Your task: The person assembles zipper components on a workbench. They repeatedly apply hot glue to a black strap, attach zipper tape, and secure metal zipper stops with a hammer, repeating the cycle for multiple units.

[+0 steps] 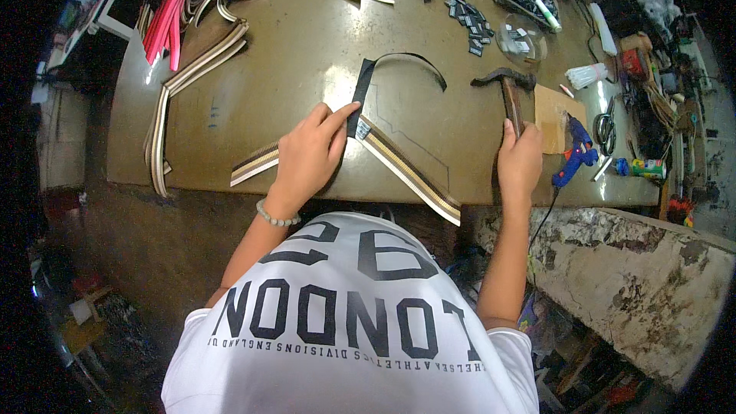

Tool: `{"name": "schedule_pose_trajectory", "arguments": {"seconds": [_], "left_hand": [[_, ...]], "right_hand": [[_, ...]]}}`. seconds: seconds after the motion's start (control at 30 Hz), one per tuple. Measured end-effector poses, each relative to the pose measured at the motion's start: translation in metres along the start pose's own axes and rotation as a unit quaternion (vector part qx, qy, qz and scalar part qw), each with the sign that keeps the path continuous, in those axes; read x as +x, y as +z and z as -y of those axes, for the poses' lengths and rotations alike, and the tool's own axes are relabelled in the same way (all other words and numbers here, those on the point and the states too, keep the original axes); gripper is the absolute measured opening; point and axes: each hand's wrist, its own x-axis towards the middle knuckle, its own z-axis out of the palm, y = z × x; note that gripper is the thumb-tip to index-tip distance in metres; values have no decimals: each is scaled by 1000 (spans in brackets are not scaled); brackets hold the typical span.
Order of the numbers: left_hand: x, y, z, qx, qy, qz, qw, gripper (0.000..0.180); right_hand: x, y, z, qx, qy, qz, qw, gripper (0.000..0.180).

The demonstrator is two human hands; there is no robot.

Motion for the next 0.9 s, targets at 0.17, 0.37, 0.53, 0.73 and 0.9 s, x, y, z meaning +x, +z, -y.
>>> {"name": "schedule_pose_trajectory", "arguments": {"seconds": [0.17,0.37,0.53,0.73,0.9], "left_hand": [[2,5,4,-84,-68,-62,992,36],[7,0,15,-156,-81,-96,980,45],[4,-2,18,-182,-91,-91,975,42],[1,-1,3,-147,-112,-45,982,27],[-3,11,-17,22,-20,-87,996,30]], "right_hand": [[-52,-41,65,393,132,137,900,42],[-88,-29,107,202,-162,190,947,33],[-86,-33,109,190,-172,258,932,36],[-81,-26,89,266,-67,219,936,40],[-45,-26,36,178,14,-13,984,44]]}}
